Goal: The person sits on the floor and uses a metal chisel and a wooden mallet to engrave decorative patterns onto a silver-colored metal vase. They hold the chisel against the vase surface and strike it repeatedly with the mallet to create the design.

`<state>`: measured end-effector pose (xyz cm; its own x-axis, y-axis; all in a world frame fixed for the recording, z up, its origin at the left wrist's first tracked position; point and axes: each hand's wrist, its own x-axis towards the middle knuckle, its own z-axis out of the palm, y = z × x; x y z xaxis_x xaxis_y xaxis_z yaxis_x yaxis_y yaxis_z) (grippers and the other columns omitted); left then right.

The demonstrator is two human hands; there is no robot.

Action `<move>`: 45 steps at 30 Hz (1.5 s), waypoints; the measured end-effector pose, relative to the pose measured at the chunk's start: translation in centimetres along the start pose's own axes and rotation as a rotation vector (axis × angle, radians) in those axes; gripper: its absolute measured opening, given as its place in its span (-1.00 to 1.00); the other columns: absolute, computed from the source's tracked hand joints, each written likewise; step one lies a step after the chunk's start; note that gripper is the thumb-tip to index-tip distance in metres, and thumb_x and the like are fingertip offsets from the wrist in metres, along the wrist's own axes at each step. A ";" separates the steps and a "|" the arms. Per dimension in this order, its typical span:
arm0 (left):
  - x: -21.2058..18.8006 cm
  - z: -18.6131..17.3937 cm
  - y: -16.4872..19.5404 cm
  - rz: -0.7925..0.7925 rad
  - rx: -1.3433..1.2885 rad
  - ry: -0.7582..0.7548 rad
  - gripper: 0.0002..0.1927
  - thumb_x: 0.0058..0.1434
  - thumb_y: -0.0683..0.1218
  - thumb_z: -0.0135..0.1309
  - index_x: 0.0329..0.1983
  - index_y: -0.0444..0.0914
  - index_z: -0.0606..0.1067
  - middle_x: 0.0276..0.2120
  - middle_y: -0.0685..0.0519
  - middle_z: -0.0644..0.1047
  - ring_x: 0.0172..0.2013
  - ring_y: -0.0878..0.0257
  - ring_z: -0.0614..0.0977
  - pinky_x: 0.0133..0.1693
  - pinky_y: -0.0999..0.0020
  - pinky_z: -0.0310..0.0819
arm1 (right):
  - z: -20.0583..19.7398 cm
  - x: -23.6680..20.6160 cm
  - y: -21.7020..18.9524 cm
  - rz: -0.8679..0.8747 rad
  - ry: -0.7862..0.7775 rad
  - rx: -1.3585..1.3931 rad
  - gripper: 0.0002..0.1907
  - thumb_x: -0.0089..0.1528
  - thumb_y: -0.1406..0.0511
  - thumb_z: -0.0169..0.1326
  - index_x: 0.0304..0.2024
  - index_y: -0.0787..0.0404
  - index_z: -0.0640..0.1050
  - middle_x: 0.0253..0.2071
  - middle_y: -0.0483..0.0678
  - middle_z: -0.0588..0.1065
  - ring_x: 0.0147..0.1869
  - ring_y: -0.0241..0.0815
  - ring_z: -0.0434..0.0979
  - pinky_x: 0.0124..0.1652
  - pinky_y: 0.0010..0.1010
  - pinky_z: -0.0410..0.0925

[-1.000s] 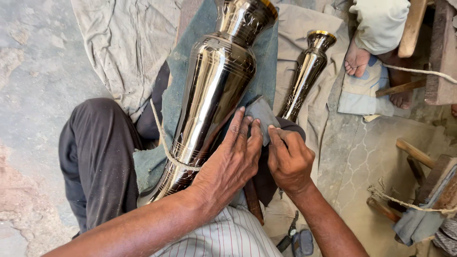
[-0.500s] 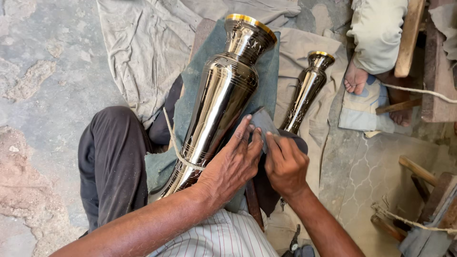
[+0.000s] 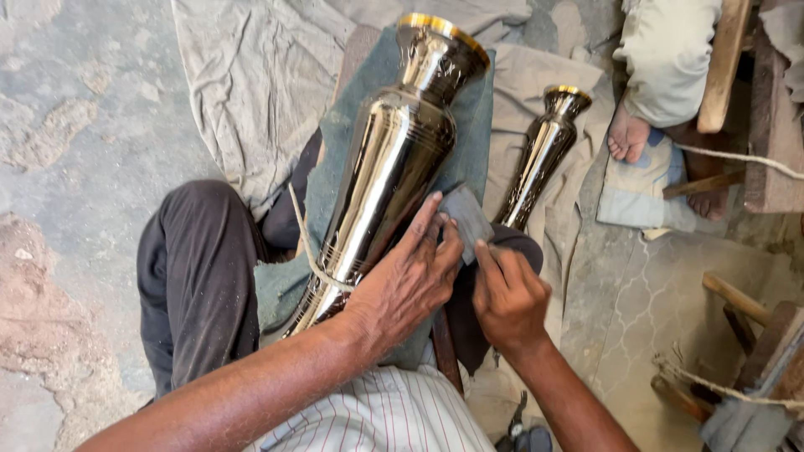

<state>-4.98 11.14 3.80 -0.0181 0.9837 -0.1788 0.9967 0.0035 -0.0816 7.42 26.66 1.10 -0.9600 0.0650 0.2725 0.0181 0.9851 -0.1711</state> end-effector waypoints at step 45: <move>-0.7 1.1 2.8 -0.082 0.008 0.149 -0.59 0.21 -0.04 -0.04 0.02 -0.34 0.59 0.00 -0.17 0.47 0.21 -0.12 0.50 0.38 -0.28 -0.24 | -0.5 -2.7 -1.5 0.033 0.021 0.030 -0.70 0.15 0.56 0.18 -0.04 0.43 0.59 -0.23 0.05 0.51 -0.20 -0.02 0.59 -0.29 -0.26 0.47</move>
<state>-2.30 10.22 2.59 -0.0871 0.9959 -0.0237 0.9916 0.0844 -0.0977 10.17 25.07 1.12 -0.9528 0.1008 0.2864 0.0407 0.9772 -0.2085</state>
